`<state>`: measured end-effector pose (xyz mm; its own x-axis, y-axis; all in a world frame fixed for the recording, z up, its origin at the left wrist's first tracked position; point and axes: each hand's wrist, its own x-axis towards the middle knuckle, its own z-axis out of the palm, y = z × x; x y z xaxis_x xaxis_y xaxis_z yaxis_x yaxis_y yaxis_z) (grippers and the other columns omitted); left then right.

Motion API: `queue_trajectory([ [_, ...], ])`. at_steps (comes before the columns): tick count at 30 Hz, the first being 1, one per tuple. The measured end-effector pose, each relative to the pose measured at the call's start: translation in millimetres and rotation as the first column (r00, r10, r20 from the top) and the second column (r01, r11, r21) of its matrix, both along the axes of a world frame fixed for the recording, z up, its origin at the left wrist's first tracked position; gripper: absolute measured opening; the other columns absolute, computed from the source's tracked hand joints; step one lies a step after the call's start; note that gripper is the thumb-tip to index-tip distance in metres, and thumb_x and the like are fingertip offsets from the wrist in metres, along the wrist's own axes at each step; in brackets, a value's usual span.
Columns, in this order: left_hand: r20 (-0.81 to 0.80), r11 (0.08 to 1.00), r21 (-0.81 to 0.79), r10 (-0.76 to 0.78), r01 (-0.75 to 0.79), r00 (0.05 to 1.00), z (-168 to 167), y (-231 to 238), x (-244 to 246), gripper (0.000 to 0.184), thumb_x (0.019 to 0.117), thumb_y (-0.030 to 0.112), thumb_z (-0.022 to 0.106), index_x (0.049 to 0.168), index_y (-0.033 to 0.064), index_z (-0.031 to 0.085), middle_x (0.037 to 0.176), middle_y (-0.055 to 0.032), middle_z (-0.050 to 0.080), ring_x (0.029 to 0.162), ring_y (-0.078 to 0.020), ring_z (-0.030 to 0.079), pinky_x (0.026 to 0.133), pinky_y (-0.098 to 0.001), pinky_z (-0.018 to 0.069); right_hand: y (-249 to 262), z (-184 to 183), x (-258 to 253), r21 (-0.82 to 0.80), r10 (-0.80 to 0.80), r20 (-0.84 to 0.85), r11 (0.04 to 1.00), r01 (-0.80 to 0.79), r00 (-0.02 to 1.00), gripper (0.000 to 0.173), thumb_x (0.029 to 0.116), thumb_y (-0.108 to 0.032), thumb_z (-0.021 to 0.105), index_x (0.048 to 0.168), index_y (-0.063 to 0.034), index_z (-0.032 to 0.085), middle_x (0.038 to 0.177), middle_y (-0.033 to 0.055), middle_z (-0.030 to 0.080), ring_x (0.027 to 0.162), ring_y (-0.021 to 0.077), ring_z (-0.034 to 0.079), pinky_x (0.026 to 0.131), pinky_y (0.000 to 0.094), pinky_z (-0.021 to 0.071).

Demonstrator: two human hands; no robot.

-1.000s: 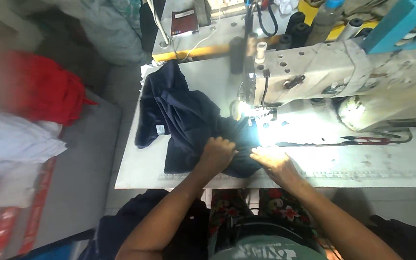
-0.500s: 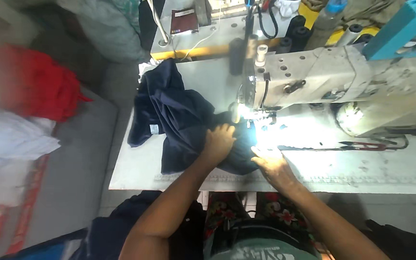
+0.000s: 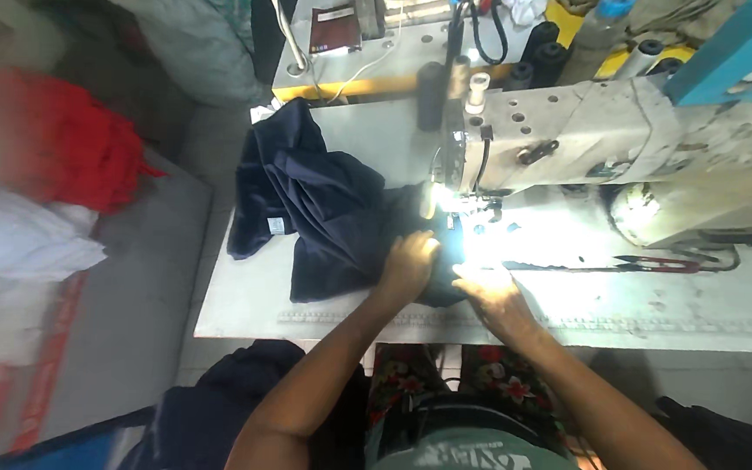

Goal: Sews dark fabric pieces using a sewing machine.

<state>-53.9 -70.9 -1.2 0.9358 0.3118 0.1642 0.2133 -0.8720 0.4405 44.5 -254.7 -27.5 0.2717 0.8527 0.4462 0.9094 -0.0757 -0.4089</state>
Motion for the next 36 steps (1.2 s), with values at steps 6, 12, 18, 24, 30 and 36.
queue_trajectory([
  [6,-0.499,0.987,0.022,0.149,-0.159,0.854,43.8,6.0,11.3,0.029,0.1046,0.012,0.050,0.131,0.0112,0.063,0.158,-0.0221,0.042,0.144,-0.0513,0.037,0.104,-0.0722,0.0367,5.0,3.1,-1.9,0.004,-0.054,-0.064,0.998,0.055,0.996,0.021,0.0990,-0.006,0.058,0.103,-0.0049,0.078,0.120,0.0114,0.075,0.116,0.0304,0.070,0.099,0.0532,0.0522],
  [12,-0.259,0.987,0.160,0.029,0.013,0.965,40.8,-2.8,8.0,0.018,0.0985,0.000,0.055,0.100,-0.0049,0.073,0.150,-0.0217,0.053,0.138,-0.0466,0.049,0.109,-0.0655,0.0393,2.6,1.6,-3.5,-0.021,-0.045,0.007,0.999,0.045,0.999,0.021,0.0974,-0.004,0.058,0.101,-0.0052,0.078,0.124,0.0120,0.074,0.117,0.0317,0.070,0.099,0.0522,0.0533],
  [18,-0.042,0.996,0.025,0.082,-0.081,0.996,3.4,21.9,-3.8,0.024,0.1006,-0.001,0.052,0.114,-0.0024,0.072,0.124,-0.0202,0.070,0.116,-0.0384,0.068,0.093,-0.0539,0.0561,5.6,2.6,-5.5,-0.034,-0.069,0.059,0.997,0.071,0.996,0.020,0.0967,-0.004,0.059,0.097,-0.0067,0.078,0.125,0.0120,0.073,0.111,0.0314,0.073,0.091,0.0531,0.0553],
  [24,-0.464,0.987,0.048,0.157,-0.152,0.872,51.6,24.5,7.4,0.029,0.1016,0.021,0.064,0.117,-0.0036,0.068,0.116,-0.0267,0.065,0.111,-0.0459,0.063,0.086,-0.0583,0.0515,7.9,3.1,-6.6,-0.027,-0.094,0.040,0.995,0.095,0.995,0.019,0.0959,-0.003,0.059,0.096,-0.0062,0.078,0.123,0.0120,0.074,0.111,0.0323,0.072,0.091,0.0541,0.0550],
  [30,-0.542,0.991,0.087,0.135,-0.105,0.829,63.5,25.0,19.2,0.021,0.1037,0.006,0.052,0.111,-0.0079,0.066,0.106,-0.0267,0.069,0.104,-0.0435,0.068,0.085,-0.0567,0.0523,6.8,2.7,-6.7,-0.025,-0.107,0.047,0.994,0.109,0.993,0.019,0.0957,-0.003,0.059,0.097,-0.0067,0.078,0.123,0.0104,0.074,0.111,0.0308,0.073,0.092,0.0538,0.0547],
  [36,-0.430,0.953,0.268,0.248,-0.139,0.868,56.3,17.8,31.7,0.030,0.1019,-0.005,0.048,0.128,-0.0034,0.063,0.115,-0.0277,0.066,0.107,-0.0452,0.066,0.085,-0.0540,0.0538,6.3,1.4,-7.1,-0.032,-0.090,0.075,0.995,0.092,0.993,0.019,0.0961,-0.003,0.060,0.097,-0.0070,0.078,0.124,0.0107,0.074,0.113,0.0304,0.072,0.094,0.0534,0.0539],
])
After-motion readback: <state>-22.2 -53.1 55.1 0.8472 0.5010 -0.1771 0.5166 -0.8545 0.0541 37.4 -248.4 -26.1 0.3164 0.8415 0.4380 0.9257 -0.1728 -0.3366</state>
